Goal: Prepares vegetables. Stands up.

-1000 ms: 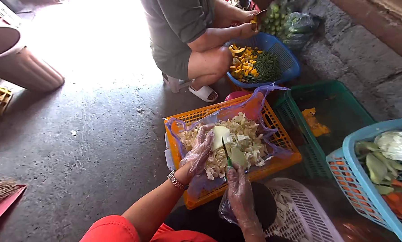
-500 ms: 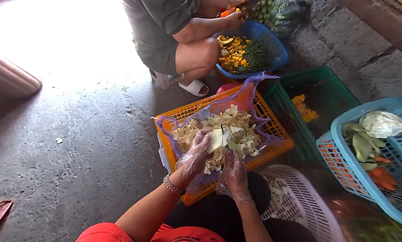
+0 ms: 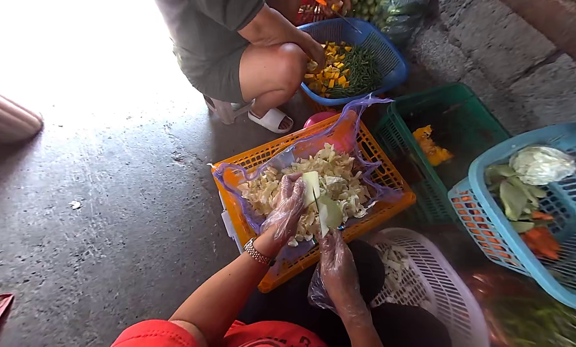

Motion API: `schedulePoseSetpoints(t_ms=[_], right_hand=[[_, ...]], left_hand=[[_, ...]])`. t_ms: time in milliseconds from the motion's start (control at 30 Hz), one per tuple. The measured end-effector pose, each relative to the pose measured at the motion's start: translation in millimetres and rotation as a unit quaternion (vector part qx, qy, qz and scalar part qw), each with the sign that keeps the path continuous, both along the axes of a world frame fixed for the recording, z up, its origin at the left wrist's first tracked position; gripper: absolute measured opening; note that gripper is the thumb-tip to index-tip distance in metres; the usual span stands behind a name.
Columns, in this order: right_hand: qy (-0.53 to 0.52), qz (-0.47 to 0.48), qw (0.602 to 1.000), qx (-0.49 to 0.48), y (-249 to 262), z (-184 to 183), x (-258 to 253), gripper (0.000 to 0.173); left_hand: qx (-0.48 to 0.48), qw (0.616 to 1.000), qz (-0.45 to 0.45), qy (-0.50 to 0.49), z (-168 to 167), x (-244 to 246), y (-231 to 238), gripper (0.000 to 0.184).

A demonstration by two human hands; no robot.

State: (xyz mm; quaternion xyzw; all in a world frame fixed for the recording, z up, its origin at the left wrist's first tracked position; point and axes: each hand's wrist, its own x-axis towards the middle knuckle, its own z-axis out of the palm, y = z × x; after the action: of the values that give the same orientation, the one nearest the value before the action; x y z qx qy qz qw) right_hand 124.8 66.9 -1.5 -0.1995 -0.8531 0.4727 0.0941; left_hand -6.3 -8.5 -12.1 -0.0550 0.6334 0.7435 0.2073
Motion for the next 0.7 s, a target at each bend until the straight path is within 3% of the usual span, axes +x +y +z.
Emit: schedulePoseSetpoints(t_ms=[67,100,233,300,400,467,533,567,633,700], right_hand=[[0.005,-0.008,0.996,-0.092,4,1,-5,0.039],[0.003,-0.013,0.983,-0.185,7,4,-10,0.040],[-0.091,-0.081,0.845,-0.520,21,9,-29,0.052],[-0.103,-0.091,0.807,-0.575,22,4,-28,0.054],[-0.078,-0.068,0.802,-0.589,23,1,-17,0.054],[-0.057,-0.033,0.840,-0.538,34,3,-11,0.041],[-0.049,-0.011,0.940,-0.339,57,9,-12,0.027],[-0.054,-0.002,0.974,-0.218,71,13,-15,0.035],[-0.068,0.016,0.994,-0.086,93,22,-21,0.051],[-0.074,0.026,0.996,-0.042,90,29,-24,0.052]], left_hand=[[0.010,1.000,0.014,0.000,0,-4,3,0.031],[0.015,1.000,0.021,0.003,0,-6,3,0.030],[0.011,0.999,0.030,0.016,-4,-10,-4,0.031],[0.018,0.999,0.036,0.019,-9,-12,-7,0.028],[0.006,0.999,0.037,0.010,-21,-11,-14,0.026],[0.000,1.000,0.029,0.011,-29,-10,-17,0.027],[0.007,1.000,0.020,0.021,-37,-9,-22,0.029],[0.007,1.000,0.017,0.023,-39,-8,-25,0.031],[-0.002,0.999,0.024,0.021,-39,-5,-26,0.032],[-0.022,0.999,0.033,0.021,-31,-1,-21,0.035]])
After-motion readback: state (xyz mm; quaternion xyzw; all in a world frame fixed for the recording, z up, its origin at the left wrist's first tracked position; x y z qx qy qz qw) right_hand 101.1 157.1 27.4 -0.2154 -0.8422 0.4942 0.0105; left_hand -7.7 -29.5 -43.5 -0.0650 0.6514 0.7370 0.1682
